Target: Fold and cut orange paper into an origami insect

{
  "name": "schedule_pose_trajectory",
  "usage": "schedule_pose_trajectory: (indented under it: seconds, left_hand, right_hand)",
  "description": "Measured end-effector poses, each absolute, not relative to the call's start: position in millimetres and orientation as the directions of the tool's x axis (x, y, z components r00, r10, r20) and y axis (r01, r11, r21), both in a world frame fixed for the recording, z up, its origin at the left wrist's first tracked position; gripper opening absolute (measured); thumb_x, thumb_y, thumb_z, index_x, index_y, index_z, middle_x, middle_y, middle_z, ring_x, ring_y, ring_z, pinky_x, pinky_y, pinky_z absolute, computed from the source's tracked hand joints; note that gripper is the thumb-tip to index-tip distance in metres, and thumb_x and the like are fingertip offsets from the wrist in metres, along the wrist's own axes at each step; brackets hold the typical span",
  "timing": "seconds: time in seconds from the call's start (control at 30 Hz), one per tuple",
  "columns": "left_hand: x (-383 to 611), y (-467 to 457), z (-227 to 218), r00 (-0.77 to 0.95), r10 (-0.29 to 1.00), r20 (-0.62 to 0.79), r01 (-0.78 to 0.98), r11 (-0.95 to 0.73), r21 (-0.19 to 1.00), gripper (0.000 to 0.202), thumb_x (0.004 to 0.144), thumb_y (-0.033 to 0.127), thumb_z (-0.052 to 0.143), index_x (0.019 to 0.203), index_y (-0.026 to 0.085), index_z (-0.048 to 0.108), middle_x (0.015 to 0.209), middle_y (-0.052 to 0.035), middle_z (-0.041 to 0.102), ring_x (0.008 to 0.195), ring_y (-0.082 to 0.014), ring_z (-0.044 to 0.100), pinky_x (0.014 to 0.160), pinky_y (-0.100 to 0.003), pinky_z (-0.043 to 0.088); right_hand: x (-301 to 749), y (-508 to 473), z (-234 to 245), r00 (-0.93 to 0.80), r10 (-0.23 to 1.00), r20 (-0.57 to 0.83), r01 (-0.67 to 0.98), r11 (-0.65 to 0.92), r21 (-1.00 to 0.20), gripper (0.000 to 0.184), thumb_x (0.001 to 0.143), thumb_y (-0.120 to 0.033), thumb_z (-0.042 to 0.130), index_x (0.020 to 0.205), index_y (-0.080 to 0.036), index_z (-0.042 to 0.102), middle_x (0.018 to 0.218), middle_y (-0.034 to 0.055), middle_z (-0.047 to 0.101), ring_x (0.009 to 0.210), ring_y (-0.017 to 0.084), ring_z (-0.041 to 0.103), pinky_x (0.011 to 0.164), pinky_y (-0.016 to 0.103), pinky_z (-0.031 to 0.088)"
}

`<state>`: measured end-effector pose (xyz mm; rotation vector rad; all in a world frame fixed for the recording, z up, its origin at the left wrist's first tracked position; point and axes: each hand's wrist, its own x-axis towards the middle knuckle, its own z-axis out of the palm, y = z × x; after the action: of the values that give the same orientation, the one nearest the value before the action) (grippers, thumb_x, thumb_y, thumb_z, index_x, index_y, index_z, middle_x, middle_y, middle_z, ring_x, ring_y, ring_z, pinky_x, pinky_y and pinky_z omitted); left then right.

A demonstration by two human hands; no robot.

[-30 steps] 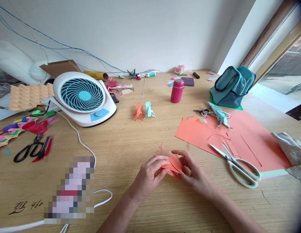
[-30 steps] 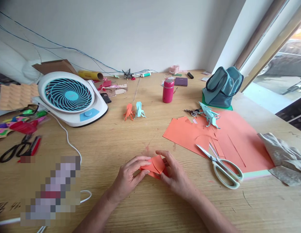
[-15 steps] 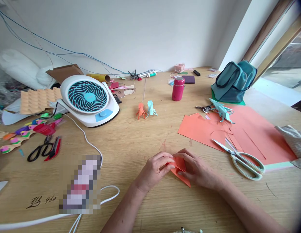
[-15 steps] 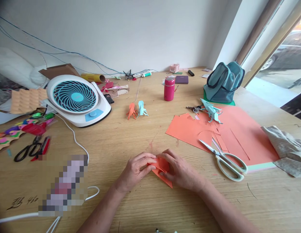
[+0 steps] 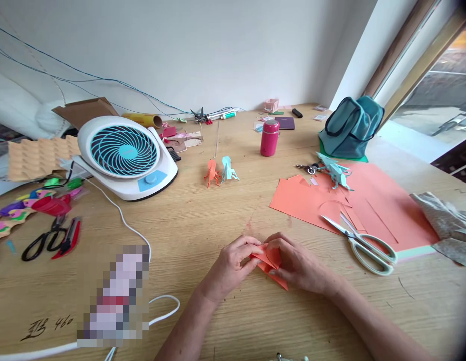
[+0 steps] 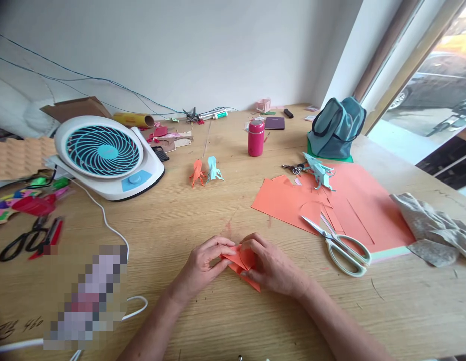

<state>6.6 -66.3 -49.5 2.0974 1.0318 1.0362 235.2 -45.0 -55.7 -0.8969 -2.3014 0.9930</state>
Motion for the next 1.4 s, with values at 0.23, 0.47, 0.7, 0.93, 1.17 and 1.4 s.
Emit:
schedule_pose_trajectory:
  seconds: [0.23, 0.47, 0.7, 0.93, 1.17, 1.4]
  left_hand:
    - [2.3, -66.7, -45.3, 0.440, 0.844, 0.308, 0.369, -0.483, 0.794, 0.017, 0.090, 0.006, 0.062, 0.096, 0.019, 0.071, 0.111, -0.0070, 0.066, 0.101, -0.0140, 0.066, 0.088, -0.022, 0.052]
    - [0.6, -66.2, -49.0, 0.498, 0.843, 0.203, 0.356, -0.412, 0.838, 0.016, 0.089, 0.006, 0.061, 0.089, 0.018, 0.071, 0.113, -0.0075, 0.063, 0.091, -0.0129, 0.067, 0.083, -0.023, 0.052]
    - [0.1, -66.4, -53.6, 0.495, 0.857, 0.146, 0.353, -0.352, 0.867, 0.017, 0.089, 0.006, 0.060, 0.088, 0.019, 0.072, 0.117, -0.0077, 0.063, 0.092, -0.0130, 0.067, 0.083, -0.022, 0.052]
    - [0.7, -67.3, -52.7, 0.467, 0.878, 0.107, 0.389, -0.312, 0.867, 0.018, 0.090, 0.006, 0.058, 0.089, 0.019, 0.070, 0.117, -0.0080, 0.063, 0.098, -0.0150, 0.066, 0.083, -0.022, 0.051]
    - [2.6, -68.4, -51.9, 0.442, 0.886, 0.140, 0.376, -0.324, 0.868, 0.018, 0.091, 0.007, 0.057, 0.090, 0.020, 0.069, 0.115, -0.0080, 0.064, 0.093, -0.0133, 0.065, 0.078, -0.021, 0.051]
    - [5.2, -68.9, -50.4, 0.431, 0.891, 0.146, 0.350, -0.314, 0.882, 0.017, 0.091, 0.007, 0.058, 0.090, 0.020, 0.069, 0.108, -0.0066, 0.066, 0.092, -0.0135, 0.065, 0.077, -0.020, 0.050]
  right_hand:
    - [237.6, -43.2, -50.7, -0.733, 0.653, 0.188, 0.395, 0.635, -0.664, 0.040, 0.083, -0.033, 0.076, 0.117, -0.022, 0.058, 0.128, 0.0113, 0.055, 0.115, 0.026, 0.053, 0.098, 0.041, 0.048]
    - [238.1, -45.8, -49.0, -0.757, 0.640, 0.134, 0.398, 0.614, -0.682, 0.040, 0.085, -0.045, 0.074, 0.114, -0.022, 0.060, 0.121, 0.0112, 0.056, 0.106, 0.025, 0.054, 0.093, 0.041, 0.048]
    - [238.0, -48.5, -46.4, -0.758, 0.650, 0.047, 0.424, 0.547, -0.722, 0.029, 0.083, -0.041, 0.076, 0.097, -0.021, 0.060, 0.115, 0.0083, 0.056, 0.102, 0.023, 0.055, 0.088, 0.037, 0.049]
    - [236.6, -51.4, -47.6, -0.748, 0.663, -0.007, 0.488, 0.543, -0.683, 0.025, 0.081, -0.028, 0.077, 0.096, -0.020, 0.059, 0.111, 0.0074, 0.056, 0.096, 0.021, 0.055, 0.081, 0.035, 0.050]
    - [235.1, -51.8, -45.3, -0.743, 0.669, 0.022, 0.480, 0.556, -0.679, 0.017, 0.082, -0.021, 0.074, 0.090, -0.021, 0.059, 0.107, 0.0067, 0.056, 0.093, 0.020, 0.057, 0.079, 0.033, 0.050]
    - [235.1, -51.1, -44.7, -0.726, 0.688, 0.002, 0.503, 0.533, -0.680, 0.036, 0.079, -0.024, 0.078, 0.110, -0.024, 0.059, 0.110, 0.0064, 0.056, 0.096, 0.022, 0.057, 0.081, 0.034, 0.051]
